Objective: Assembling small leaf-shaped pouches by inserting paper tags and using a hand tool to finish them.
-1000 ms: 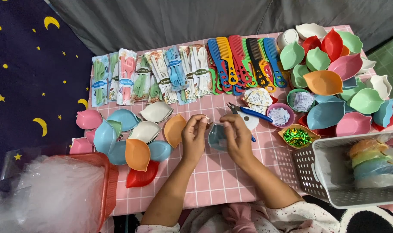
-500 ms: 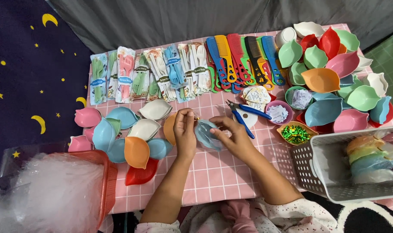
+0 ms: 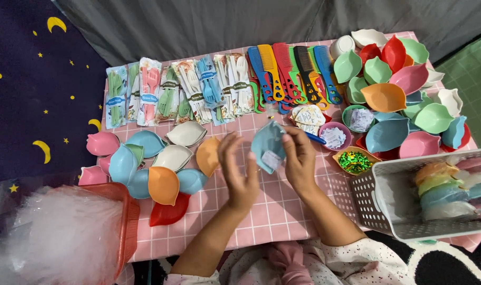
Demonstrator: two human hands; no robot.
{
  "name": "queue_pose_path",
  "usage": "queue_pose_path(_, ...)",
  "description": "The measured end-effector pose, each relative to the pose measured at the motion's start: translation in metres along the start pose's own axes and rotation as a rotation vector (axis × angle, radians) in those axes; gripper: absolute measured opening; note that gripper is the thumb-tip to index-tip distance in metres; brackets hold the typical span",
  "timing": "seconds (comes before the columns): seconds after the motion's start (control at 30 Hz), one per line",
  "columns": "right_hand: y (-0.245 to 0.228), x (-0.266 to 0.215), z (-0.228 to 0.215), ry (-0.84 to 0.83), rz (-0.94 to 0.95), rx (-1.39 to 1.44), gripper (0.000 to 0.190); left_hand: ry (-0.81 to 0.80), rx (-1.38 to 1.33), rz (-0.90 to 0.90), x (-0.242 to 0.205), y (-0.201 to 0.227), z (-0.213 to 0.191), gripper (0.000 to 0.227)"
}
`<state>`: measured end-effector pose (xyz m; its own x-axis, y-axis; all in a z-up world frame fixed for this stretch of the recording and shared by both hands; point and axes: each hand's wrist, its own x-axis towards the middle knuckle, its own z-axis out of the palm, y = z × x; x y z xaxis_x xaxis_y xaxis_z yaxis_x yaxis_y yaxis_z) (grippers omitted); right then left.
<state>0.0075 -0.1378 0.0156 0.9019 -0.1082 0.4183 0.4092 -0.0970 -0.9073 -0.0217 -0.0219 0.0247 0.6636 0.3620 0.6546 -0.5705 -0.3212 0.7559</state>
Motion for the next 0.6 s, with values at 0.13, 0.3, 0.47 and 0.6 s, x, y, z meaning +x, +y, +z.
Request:
queue_pose_path(0.13,-0.011,0.003,-0.008,0.144,-0.045,0.008,0.024,-0.177,-0.02,0.065,-0.016,0.03,0.012,0.051)
queue_pose_path(0.3,-0.027,-0.001,-0.008,0.256,-0.03,0.215,0.057,-0.378,-0.391,-0.121,-0.026,0.035,0.019,0.075)
queue_pose_path(0.47,-0.038,-0.009,-0.011,0.262,-0.042,0.259,0.055,-0.379,-0.666,-0.28,-0.038,0.039,0.021,0.081)
queue_pose_path(0.6,-0.044,-0.018,-0.011,0.228,-0.063,0.243,0.039,-0.369,-0.829,-0.367,-0.049,0.038,0.023,0.088)
